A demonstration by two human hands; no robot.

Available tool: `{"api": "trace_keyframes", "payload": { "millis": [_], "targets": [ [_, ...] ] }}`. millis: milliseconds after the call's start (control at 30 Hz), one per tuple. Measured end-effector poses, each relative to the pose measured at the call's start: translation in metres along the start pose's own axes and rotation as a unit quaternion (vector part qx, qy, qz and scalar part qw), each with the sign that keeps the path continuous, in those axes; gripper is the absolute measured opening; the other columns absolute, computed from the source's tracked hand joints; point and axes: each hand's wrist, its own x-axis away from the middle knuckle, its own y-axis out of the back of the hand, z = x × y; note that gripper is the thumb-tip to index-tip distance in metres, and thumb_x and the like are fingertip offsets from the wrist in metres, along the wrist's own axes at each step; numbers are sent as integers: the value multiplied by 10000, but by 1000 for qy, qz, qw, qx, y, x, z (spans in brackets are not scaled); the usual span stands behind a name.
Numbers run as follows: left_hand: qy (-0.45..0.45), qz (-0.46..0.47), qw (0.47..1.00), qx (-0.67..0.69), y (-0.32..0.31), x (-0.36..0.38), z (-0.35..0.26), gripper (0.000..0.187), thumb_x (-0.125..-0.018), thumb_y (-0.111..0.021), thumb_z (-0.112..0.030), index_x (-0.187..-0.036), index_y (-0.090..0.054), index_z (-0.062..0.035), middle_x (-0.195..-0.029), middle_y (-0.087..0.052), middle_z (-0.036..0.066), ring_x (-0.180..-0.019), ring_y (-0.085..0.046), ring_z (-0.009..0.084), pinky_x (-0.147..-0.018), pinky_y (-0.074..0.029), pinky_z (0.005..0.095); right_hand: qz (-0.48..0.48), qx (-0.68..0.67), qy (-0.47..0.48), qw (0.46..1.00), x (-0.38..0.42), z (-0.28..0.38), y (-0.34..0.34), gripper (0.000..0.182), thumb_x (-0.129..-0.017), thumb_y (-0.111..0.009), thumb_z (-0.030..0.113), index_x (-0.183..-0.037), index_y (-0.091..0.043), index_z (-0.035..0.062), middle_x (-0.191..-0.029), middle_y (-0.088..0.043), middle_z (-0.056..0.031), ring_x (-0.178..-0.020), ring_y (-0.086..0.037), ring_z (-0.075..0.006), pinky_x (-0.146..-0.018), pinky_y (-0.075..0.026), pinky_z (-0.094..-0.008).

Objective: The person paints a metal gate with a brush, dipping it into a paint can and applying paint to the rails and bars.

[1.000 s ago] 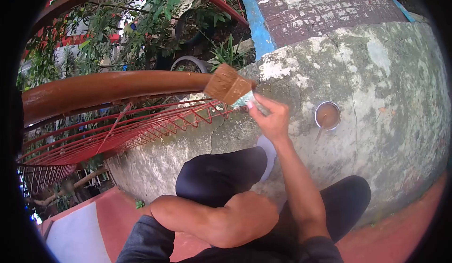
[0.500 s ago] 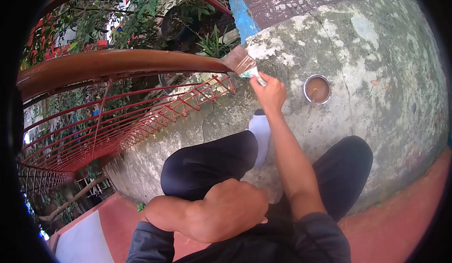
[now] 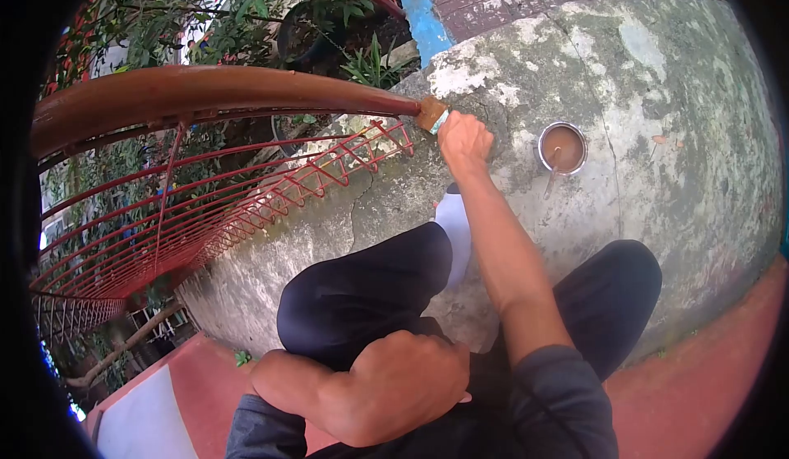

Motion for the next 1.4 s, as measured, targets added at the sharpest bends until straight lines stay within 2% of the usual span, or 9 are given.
{"api": "trace_keyframes", "payload": {
  "millis": [200,333,400,567,867,933,1067,1300,1400],
  "targets": [
    [5,-15,1000,5,-9,5,2,434,-857,-747,-435,-826,-651,-12,-642,-662,82,-598,-711,210,-486,-526,317,-29,-51,25,998,17,9,31,411,-856,-711,474,-917,-800,77,-825,-742,-231,-833,-739,-434,-747,-575,-517],
    [-5,-25,1000,-14,-7,7,4,433,-859,-745,-434,-826,-649,-14,-643,-662,81,-598,-711,210,-484,-526,315,-25,-20,10,999,21,4,54,401,-836,-730,470,-955,-811,96,-851,-748,-233,-837,-745,-417,-745,-578,-505],
    [-8,-23,1000,-20,-6,8,3,432,-861,-744,-434,-827,-648,-14,-641,-660,82,-599,-711,210,-486,-528,315,25,56,12,998,11,2,50,373,-848,-719,427,-992,-813,95,-879,-755,-229,-845,-751,-406,-756,-587,-497],
    [-1,-5,1000,-2,-9,9,3,433,-876,-734,-441,-840,-640,-20,-633,-655,82,-587,-705,212,-483,-526,322,4,71,29,997,-27,12,-8,328,-843,-714,352,-954,-803,57,-886,-755,-232,-874,-756,-397,-777,-595,-495],
    [-2,-1,1000,-10,-9,13,7,446,-882,-727,-457,-853,-634,-21,-632,-656,70,-584,-704,210,-480,-523,329,-2,0,56,998,-3,3,46,337,-813,-749,359,-940,-803,51,-873,-750,-235,-812,-741,-409,-736,-580,-501],
    [4,-7,1000,-8,-9,12,6,451,-880,-727,-462,-852,-635,-22,-633,-655,70,-584,-704,209,-479,-524,328,33,50,35,998,-4,1,46,314,-823,-740,330,-949,-800,48,-895,-753,-232,-857,-744,-405,-771,-580,-500],
    [18,-26,999,0,-3,9,5,456,-875,-728,-472,-849,-643,-24,-638,-653,77,-589,-705,208,-482,-527,323,9,51,14,999,-26,10,4,287,-827,-731,298,-941,-794,42,-901,-753,-228,-875,-746,-404,-775,-582,-492],
    [18,-29,999,-8,-2,5,0,444,-871,-735,-464,-841,-653,-29,-645,-660,84,-594,-704,218,-495,-536,325,33,7,80,996,3,24,67,320,-811,-734,341,-897,-791,38,-835,-739,-240,-812,-741,-415,-739,-581,-507],
    [13,-23,1000,-10,-4,3,-2,432,-863,-746,-457,-834,-659,-34,-651,-670,87,-605,-708,227,-524,-546,329,-10,-1,86,996,7,23,75,315,-790,-759,345,-825,-777,33,-800,-730,-245,-761,-736,-414,-696,-576,-507]
  ]
}}
